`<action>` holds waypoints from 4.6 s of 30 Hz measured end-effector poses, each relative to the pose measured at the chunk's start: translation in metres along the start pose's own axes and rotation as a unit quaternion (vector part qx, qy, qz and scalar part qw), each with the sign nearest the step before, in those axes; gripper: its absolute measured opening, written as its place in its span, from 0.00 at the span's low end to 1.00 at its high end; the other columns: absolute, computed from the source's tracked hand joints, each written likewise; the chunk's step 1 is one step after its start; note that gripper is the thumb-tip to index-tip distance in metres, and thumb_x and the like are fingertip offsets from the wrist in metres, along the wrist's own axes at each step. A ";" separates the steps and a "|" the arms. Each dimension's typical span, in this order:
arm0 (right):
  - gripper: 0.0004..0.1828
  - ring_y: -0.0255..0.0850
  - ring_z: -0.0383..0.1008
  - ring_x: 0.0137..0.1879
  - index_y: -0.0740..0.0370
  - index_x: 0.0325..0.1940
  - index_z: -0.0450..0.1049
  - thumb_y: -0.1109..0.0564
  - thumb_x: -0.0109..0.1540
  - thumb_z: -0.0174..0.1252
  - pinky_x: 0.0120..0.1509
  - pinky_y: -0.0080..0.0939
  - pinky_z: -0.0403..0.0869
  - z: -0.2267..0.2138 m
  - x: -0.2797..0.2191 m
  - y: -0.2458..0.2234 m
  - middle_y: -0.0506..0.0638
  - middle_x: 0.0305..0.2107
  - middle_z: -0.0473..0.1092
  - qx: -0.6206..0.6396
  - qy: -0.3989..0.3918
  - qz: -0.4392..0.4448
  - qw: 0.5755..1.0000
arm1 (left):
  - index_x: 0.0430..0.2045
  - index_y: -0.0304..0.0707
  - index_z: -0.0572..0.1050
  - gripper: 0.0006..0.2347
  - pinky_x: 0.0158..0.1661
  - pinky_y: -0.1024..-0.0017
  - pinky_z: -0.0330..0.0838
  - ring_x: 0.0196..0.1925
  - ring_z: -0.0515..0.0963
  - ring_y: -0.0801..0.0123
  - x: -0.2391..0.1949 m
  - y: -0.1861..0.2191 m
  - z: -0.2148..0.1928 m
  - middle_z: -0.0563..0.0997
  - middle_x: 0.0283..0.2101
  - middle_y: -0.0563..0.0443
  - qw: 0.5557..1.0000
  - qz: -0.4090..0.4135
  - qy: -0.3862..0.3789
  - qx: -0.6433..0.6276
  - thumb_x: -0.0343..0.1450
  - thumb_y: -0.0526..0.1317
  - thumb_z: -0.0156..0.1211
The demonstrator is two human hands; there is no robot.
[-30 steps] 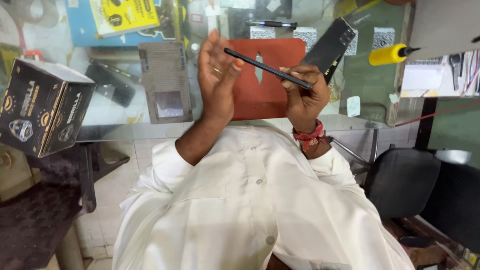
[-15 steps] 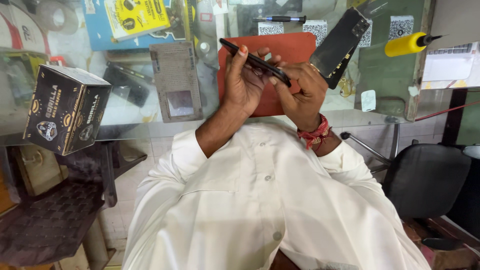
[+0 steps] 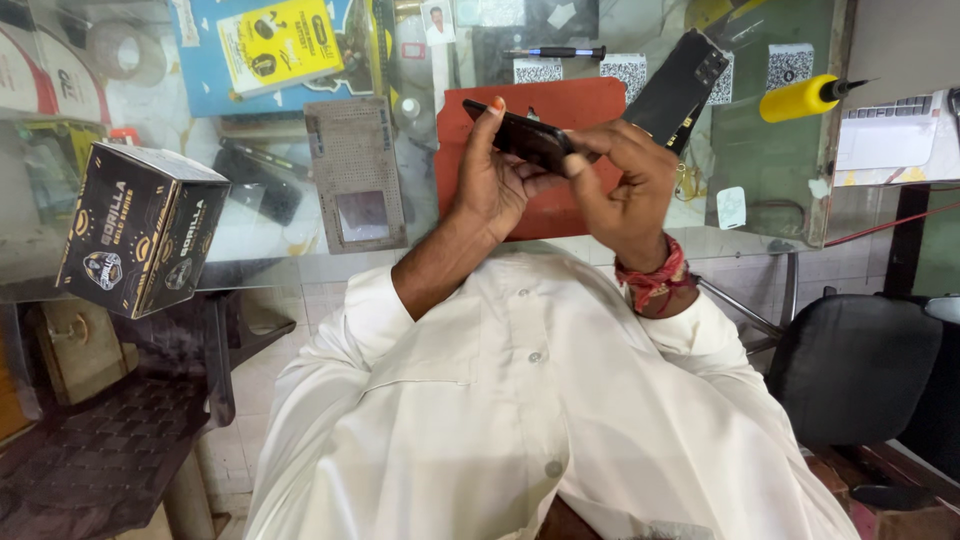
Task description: The person disassembles a smartphone using a screwdriver, removes the back cover, and manipulates internal components on a workbench. The person then reassembles the phone by aligning the back cover and securing it.
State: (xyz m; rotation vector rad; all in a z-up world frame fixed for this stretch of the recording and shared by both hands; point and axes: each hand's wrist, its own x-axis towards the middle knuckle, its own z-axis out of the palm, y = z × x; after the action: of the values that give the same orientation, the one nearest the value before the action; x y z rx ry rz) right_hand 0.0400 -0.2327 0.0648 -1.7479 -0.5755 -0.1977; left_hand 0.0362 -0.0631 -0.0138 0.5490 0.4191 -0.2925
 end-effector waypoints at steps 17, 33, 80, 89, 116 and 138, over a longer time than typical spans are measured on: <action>0.03 0.31 0.76 0.37 0.70 0.45 0.81 0.68 0.67 0.63 0.42 0.30 0.72 -0.018 -0.016 0.024 0.53 0.32 0.78 0.039 -0.031 0.113 0.992 | 0.49 0.33 0.51 0.31 0.34 0.47 0.83 0.36 0.87 0.52 -0.010 0.012 0.017 0.75 0.43 0.33 0.982 0.059 0.138 0.117 0.66 0.53 0.63; 0.07 0.34 0.80 0.45 0.73 0.51 0.79 0.68 0.70 0.61 0.53 0.33 0.79 -0.010 -0.041 0.048 0.55 0.40 0.79 0.179 0.003 0.209 0.961 | 0.56 0.35 0.48 0.34 0.35 0.44 0.85 0.42 0.84 0.52 -0.006 0.002 0.009 0.70 0.47 0.33 0.974 0.095 0.161 0.127 0.65 0.49 0.66; 0.08 0.30 0.75 0.33 0.70 0.48 0.81 0.69 0.64 0.65 0.37 0.29 0.72 -0.021 -0.069 0.066 0.53 0.31 0.78 0.007 -0.113 0.156 0.981 | 0.65 0.42 0.54 0.36 0.42 0.75 0.76 0.38 0.77 0.74 -0.003 -0.007 -0.006 0.73 0.40 0.53 0.794 0.383 -0.067 0.467 0.68 0.30 0.75; 0.06 0.37 0.75 0.33 0.71 0.42 0.80 0.69 0.61 0.65 0.39 0.37 0.71 -0.012 -0.055 0.063 0.56 0.30 0.77 -0.032 -0.088 0.061 0.994 | 0.64 0.37 0.58 0.29 0.51 0.70 0.76 0.48 0.77 0.70 0.003 -0.004 -0.003 0.70 0.56 0.45 0.771 0.405 -0.109 0.478 0.72 0.37 0.71; 0.09 0.31 0.73 0.32 0.72 0.50 0.80 0.70 0.65 0.63 0.31 0.30 0.65 -0.010 -0.028 0.039 0.53 0.32 0.77 -0.012 0.038 0.009 0.999 | 0.60 0.42 0.64 0.30 0.38 0.64 0.77 0.41 0.79 0.58 -0.002 0.010 0.015 0.71 0.47 0.44 0.643 0.479 -0.155 0.578 0.65 0.36 0.76; 0.02 0.34 0.71 0.28 0.70 0.37 0.79 0.67 0.62 0.66 0.29 0.30 0.65 -0.047 -0.043 0.024 0.54 0.29 0.77 -0.037 -0.033 0.065 0.997 | 0.67 0.35 0.57 0.39 0.34 0.66 0.74 0.35 0.80 0.63 -0.004 0.022 0.017 0.76 0.45 0.47 0.510 0.466 -0.276 0.669 0.67 0.46 0.80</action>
State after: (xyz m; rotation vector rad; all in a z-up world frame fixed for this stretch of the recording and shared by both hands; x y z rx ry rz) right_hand 0.0222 -0.2928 0.0374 -1.8623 -0.5050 -0.0716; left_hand 0.0458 -0.0546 0.0111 2.0442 -0.9355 0.3763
